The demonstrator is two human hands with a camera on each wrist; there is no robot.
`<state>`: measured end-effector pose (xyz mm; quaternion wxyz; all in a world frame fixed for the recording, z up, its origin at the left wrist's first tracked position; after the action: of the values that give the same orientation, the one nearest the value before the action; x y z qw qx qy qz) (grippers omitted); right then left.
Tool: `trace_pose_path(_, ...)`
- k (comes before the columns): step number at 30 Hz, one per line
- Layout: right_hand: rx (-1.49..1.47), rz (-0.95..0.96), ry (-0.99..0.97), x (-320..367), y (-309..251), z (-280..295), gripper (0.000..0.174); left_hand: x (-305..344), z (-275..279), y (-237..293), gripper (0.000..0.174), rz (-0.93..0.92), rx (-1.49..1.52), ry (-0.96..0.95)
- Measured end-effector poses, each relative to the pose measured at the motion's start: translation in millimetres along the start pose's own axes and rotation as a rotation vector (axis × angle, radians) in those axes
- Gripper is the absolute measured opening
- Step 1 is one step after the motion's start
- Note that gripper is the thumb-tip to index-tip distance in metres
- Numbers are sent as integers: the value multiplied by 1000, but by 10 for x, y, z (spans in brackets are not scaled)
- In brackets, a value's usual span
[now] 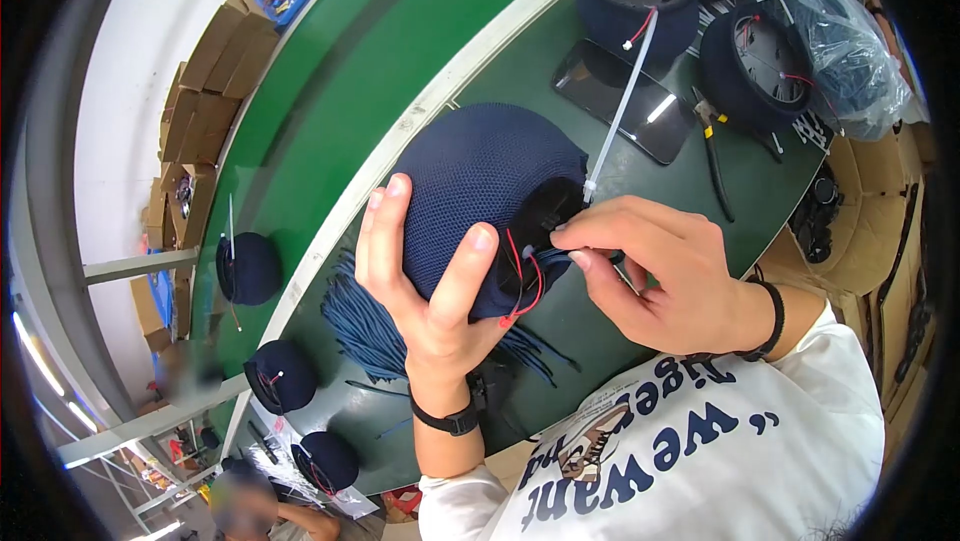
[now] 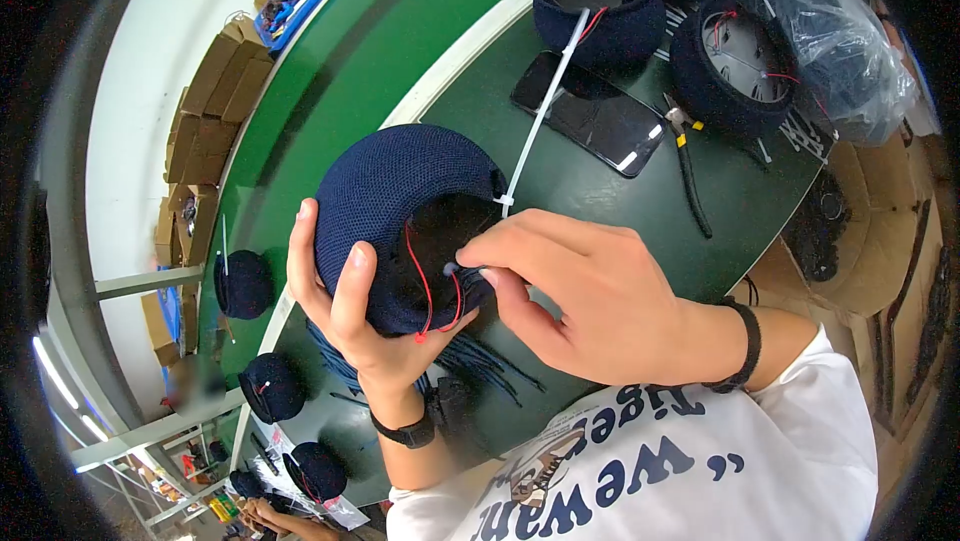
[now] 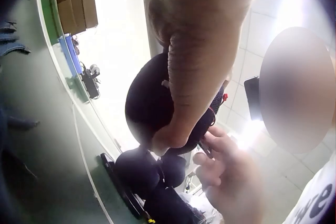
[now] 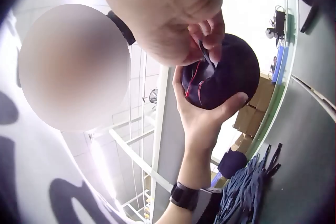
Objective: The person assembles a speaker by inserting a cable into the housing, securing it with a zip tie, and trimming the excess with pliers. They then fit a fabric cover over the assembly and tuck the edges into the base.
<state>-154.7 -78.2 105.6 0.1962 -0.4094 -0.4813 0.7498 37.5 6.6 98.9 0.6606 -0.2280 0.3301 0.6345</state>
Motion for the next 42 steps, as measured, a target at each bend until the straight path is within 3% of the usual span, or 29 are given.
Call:
trace_pose_path(2,-17,127,98,-8,23,2,21,-17,-25,-94,95,19,53,7)
trace_pose_path(3,-44,156,165,5,43,17,20,-18,-25,-196,108,51,54,-36)
trace_pose_path(5,-85,124,186,42,248,28,17,-94,-154,-428,118,244,81,-60)
trace_pose_path(8,-255,-284,-175,-45,733,-175,13,-225,-544,-1002,123,517,146,-135)
trace_pose_path(10,-205,-407,-454,31,1004,-256,9,-275,-924,-1385,126,630,220,-27)
trace_pose_path(12,-135,-294,-546,-7,957,-270,9,-271,-1225,-1793,129,738,139,20)
trace_pose_path(14,-171,-416,-520,-55,938,-239,10,-312,-1259,-2015,134,833,259,-39)
trace_pose_path(16,-179,-481,-489,-43,946,-224,11,-379,-962,-2262,143,507,-42,-412)
trace_pose_path(18,-173,-477,-477,-12,954,-226,11,-466,-339,-2308,144,556,-658,-597)
trace_pose_path(20,-137,-387,-493,18,962,-264,11,-341,261,-2623,144,869,-894,-451)
trace_pose_path(22,-117,-321,-500,47,932,-302,10,55,634,-3079,145,1149,-1081,-474)
trace_pose_path(24,-64,-282,-537,41,906,-307,11,721,746,-3869,144,1299,-611,-507)
trace_pose_path(26,-57,-223,-528,82,936,-314,12,629,795,-3592,141,1192,-634,-553)
trace_pose_path(27,-112,-286,-501,67,925,-305,13,571,805,-3441,140,1131,-642,-581)
trace_pose_path(30,-373,-438,-348,6,905,-256,15,236,709,-2650,128,544,-432,-484)
trace_pose_path(33,-706,-492,-157,-107,870,-159,22,-174,445,-1575,119,218,-92,-549)
trace_pose_path(37,-634,-346,-282,-101,712,-92,26,-278,-161,-687,116,-37,78,-729)
trace_pose_path(38,-568,-309,-353,-64,733,-92,26,-298,-236,-613,116,-7,185,-748)
trace_pose_path(42,-528,-342,-314,-38,770,-133,23,-376,-25,-405,111,-32,64,-649)
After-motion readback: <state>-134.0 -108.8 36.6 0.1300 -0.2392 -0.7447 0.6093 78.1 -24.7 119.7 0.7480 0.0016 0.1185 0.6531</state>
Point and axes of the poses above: each hand's wrist, its own x-axis away from the middle knuckle, its own z-axis out of the back of the hand, y = z × x, the point moved 3 cm from there along -x, towards the middle knuckle, and after that the axes turned 15 degrees about -x, right-handed, at the moved point
